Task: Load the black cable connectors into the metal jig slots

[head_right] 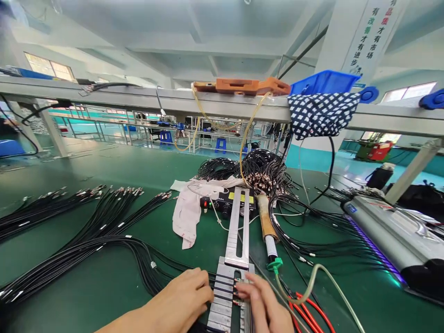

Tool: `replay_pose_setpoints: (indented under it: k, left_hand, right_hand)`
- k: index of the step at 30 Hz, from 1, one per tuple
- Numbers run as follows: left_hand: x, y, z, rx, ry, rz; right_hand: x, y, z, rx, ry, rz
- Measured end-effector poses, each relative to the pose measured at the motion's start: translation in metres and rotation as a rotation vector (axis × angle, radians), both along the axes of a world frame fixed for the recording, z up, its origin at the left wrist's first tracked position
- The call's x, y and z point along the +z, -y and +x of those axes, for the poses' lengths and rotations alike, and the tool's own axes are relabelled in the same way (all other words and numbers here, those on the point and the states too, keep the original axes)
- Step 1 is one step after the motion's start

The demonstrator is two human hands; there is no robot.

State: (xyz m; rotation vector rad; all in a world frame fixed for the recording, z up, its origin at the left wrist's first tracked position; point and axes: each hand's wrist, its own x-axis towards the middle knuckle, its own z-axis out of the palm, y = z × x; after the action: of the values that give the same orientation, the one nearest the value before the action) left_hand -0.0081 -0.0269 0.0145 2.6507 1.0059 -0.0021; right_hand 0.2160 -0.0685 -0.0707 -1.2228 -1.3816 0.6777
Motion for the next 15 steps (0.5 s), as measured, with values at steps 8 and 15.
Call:
replay_pose_setpoints:
  k: [8, 15]
  left_hand:
    - [0.034, 0.011, -0.004, 0.255, 0.125, -0.376]
    - [0.006, -0.002, 0.002, 0.249, 0.151, -0.202]
  right_hand:
    - [0.013, -0.005, 0.011, 0.004, -0.229, -0.085]
    - [0.016, -0.003, 0.008, -0.001, -0.184, -0.078]
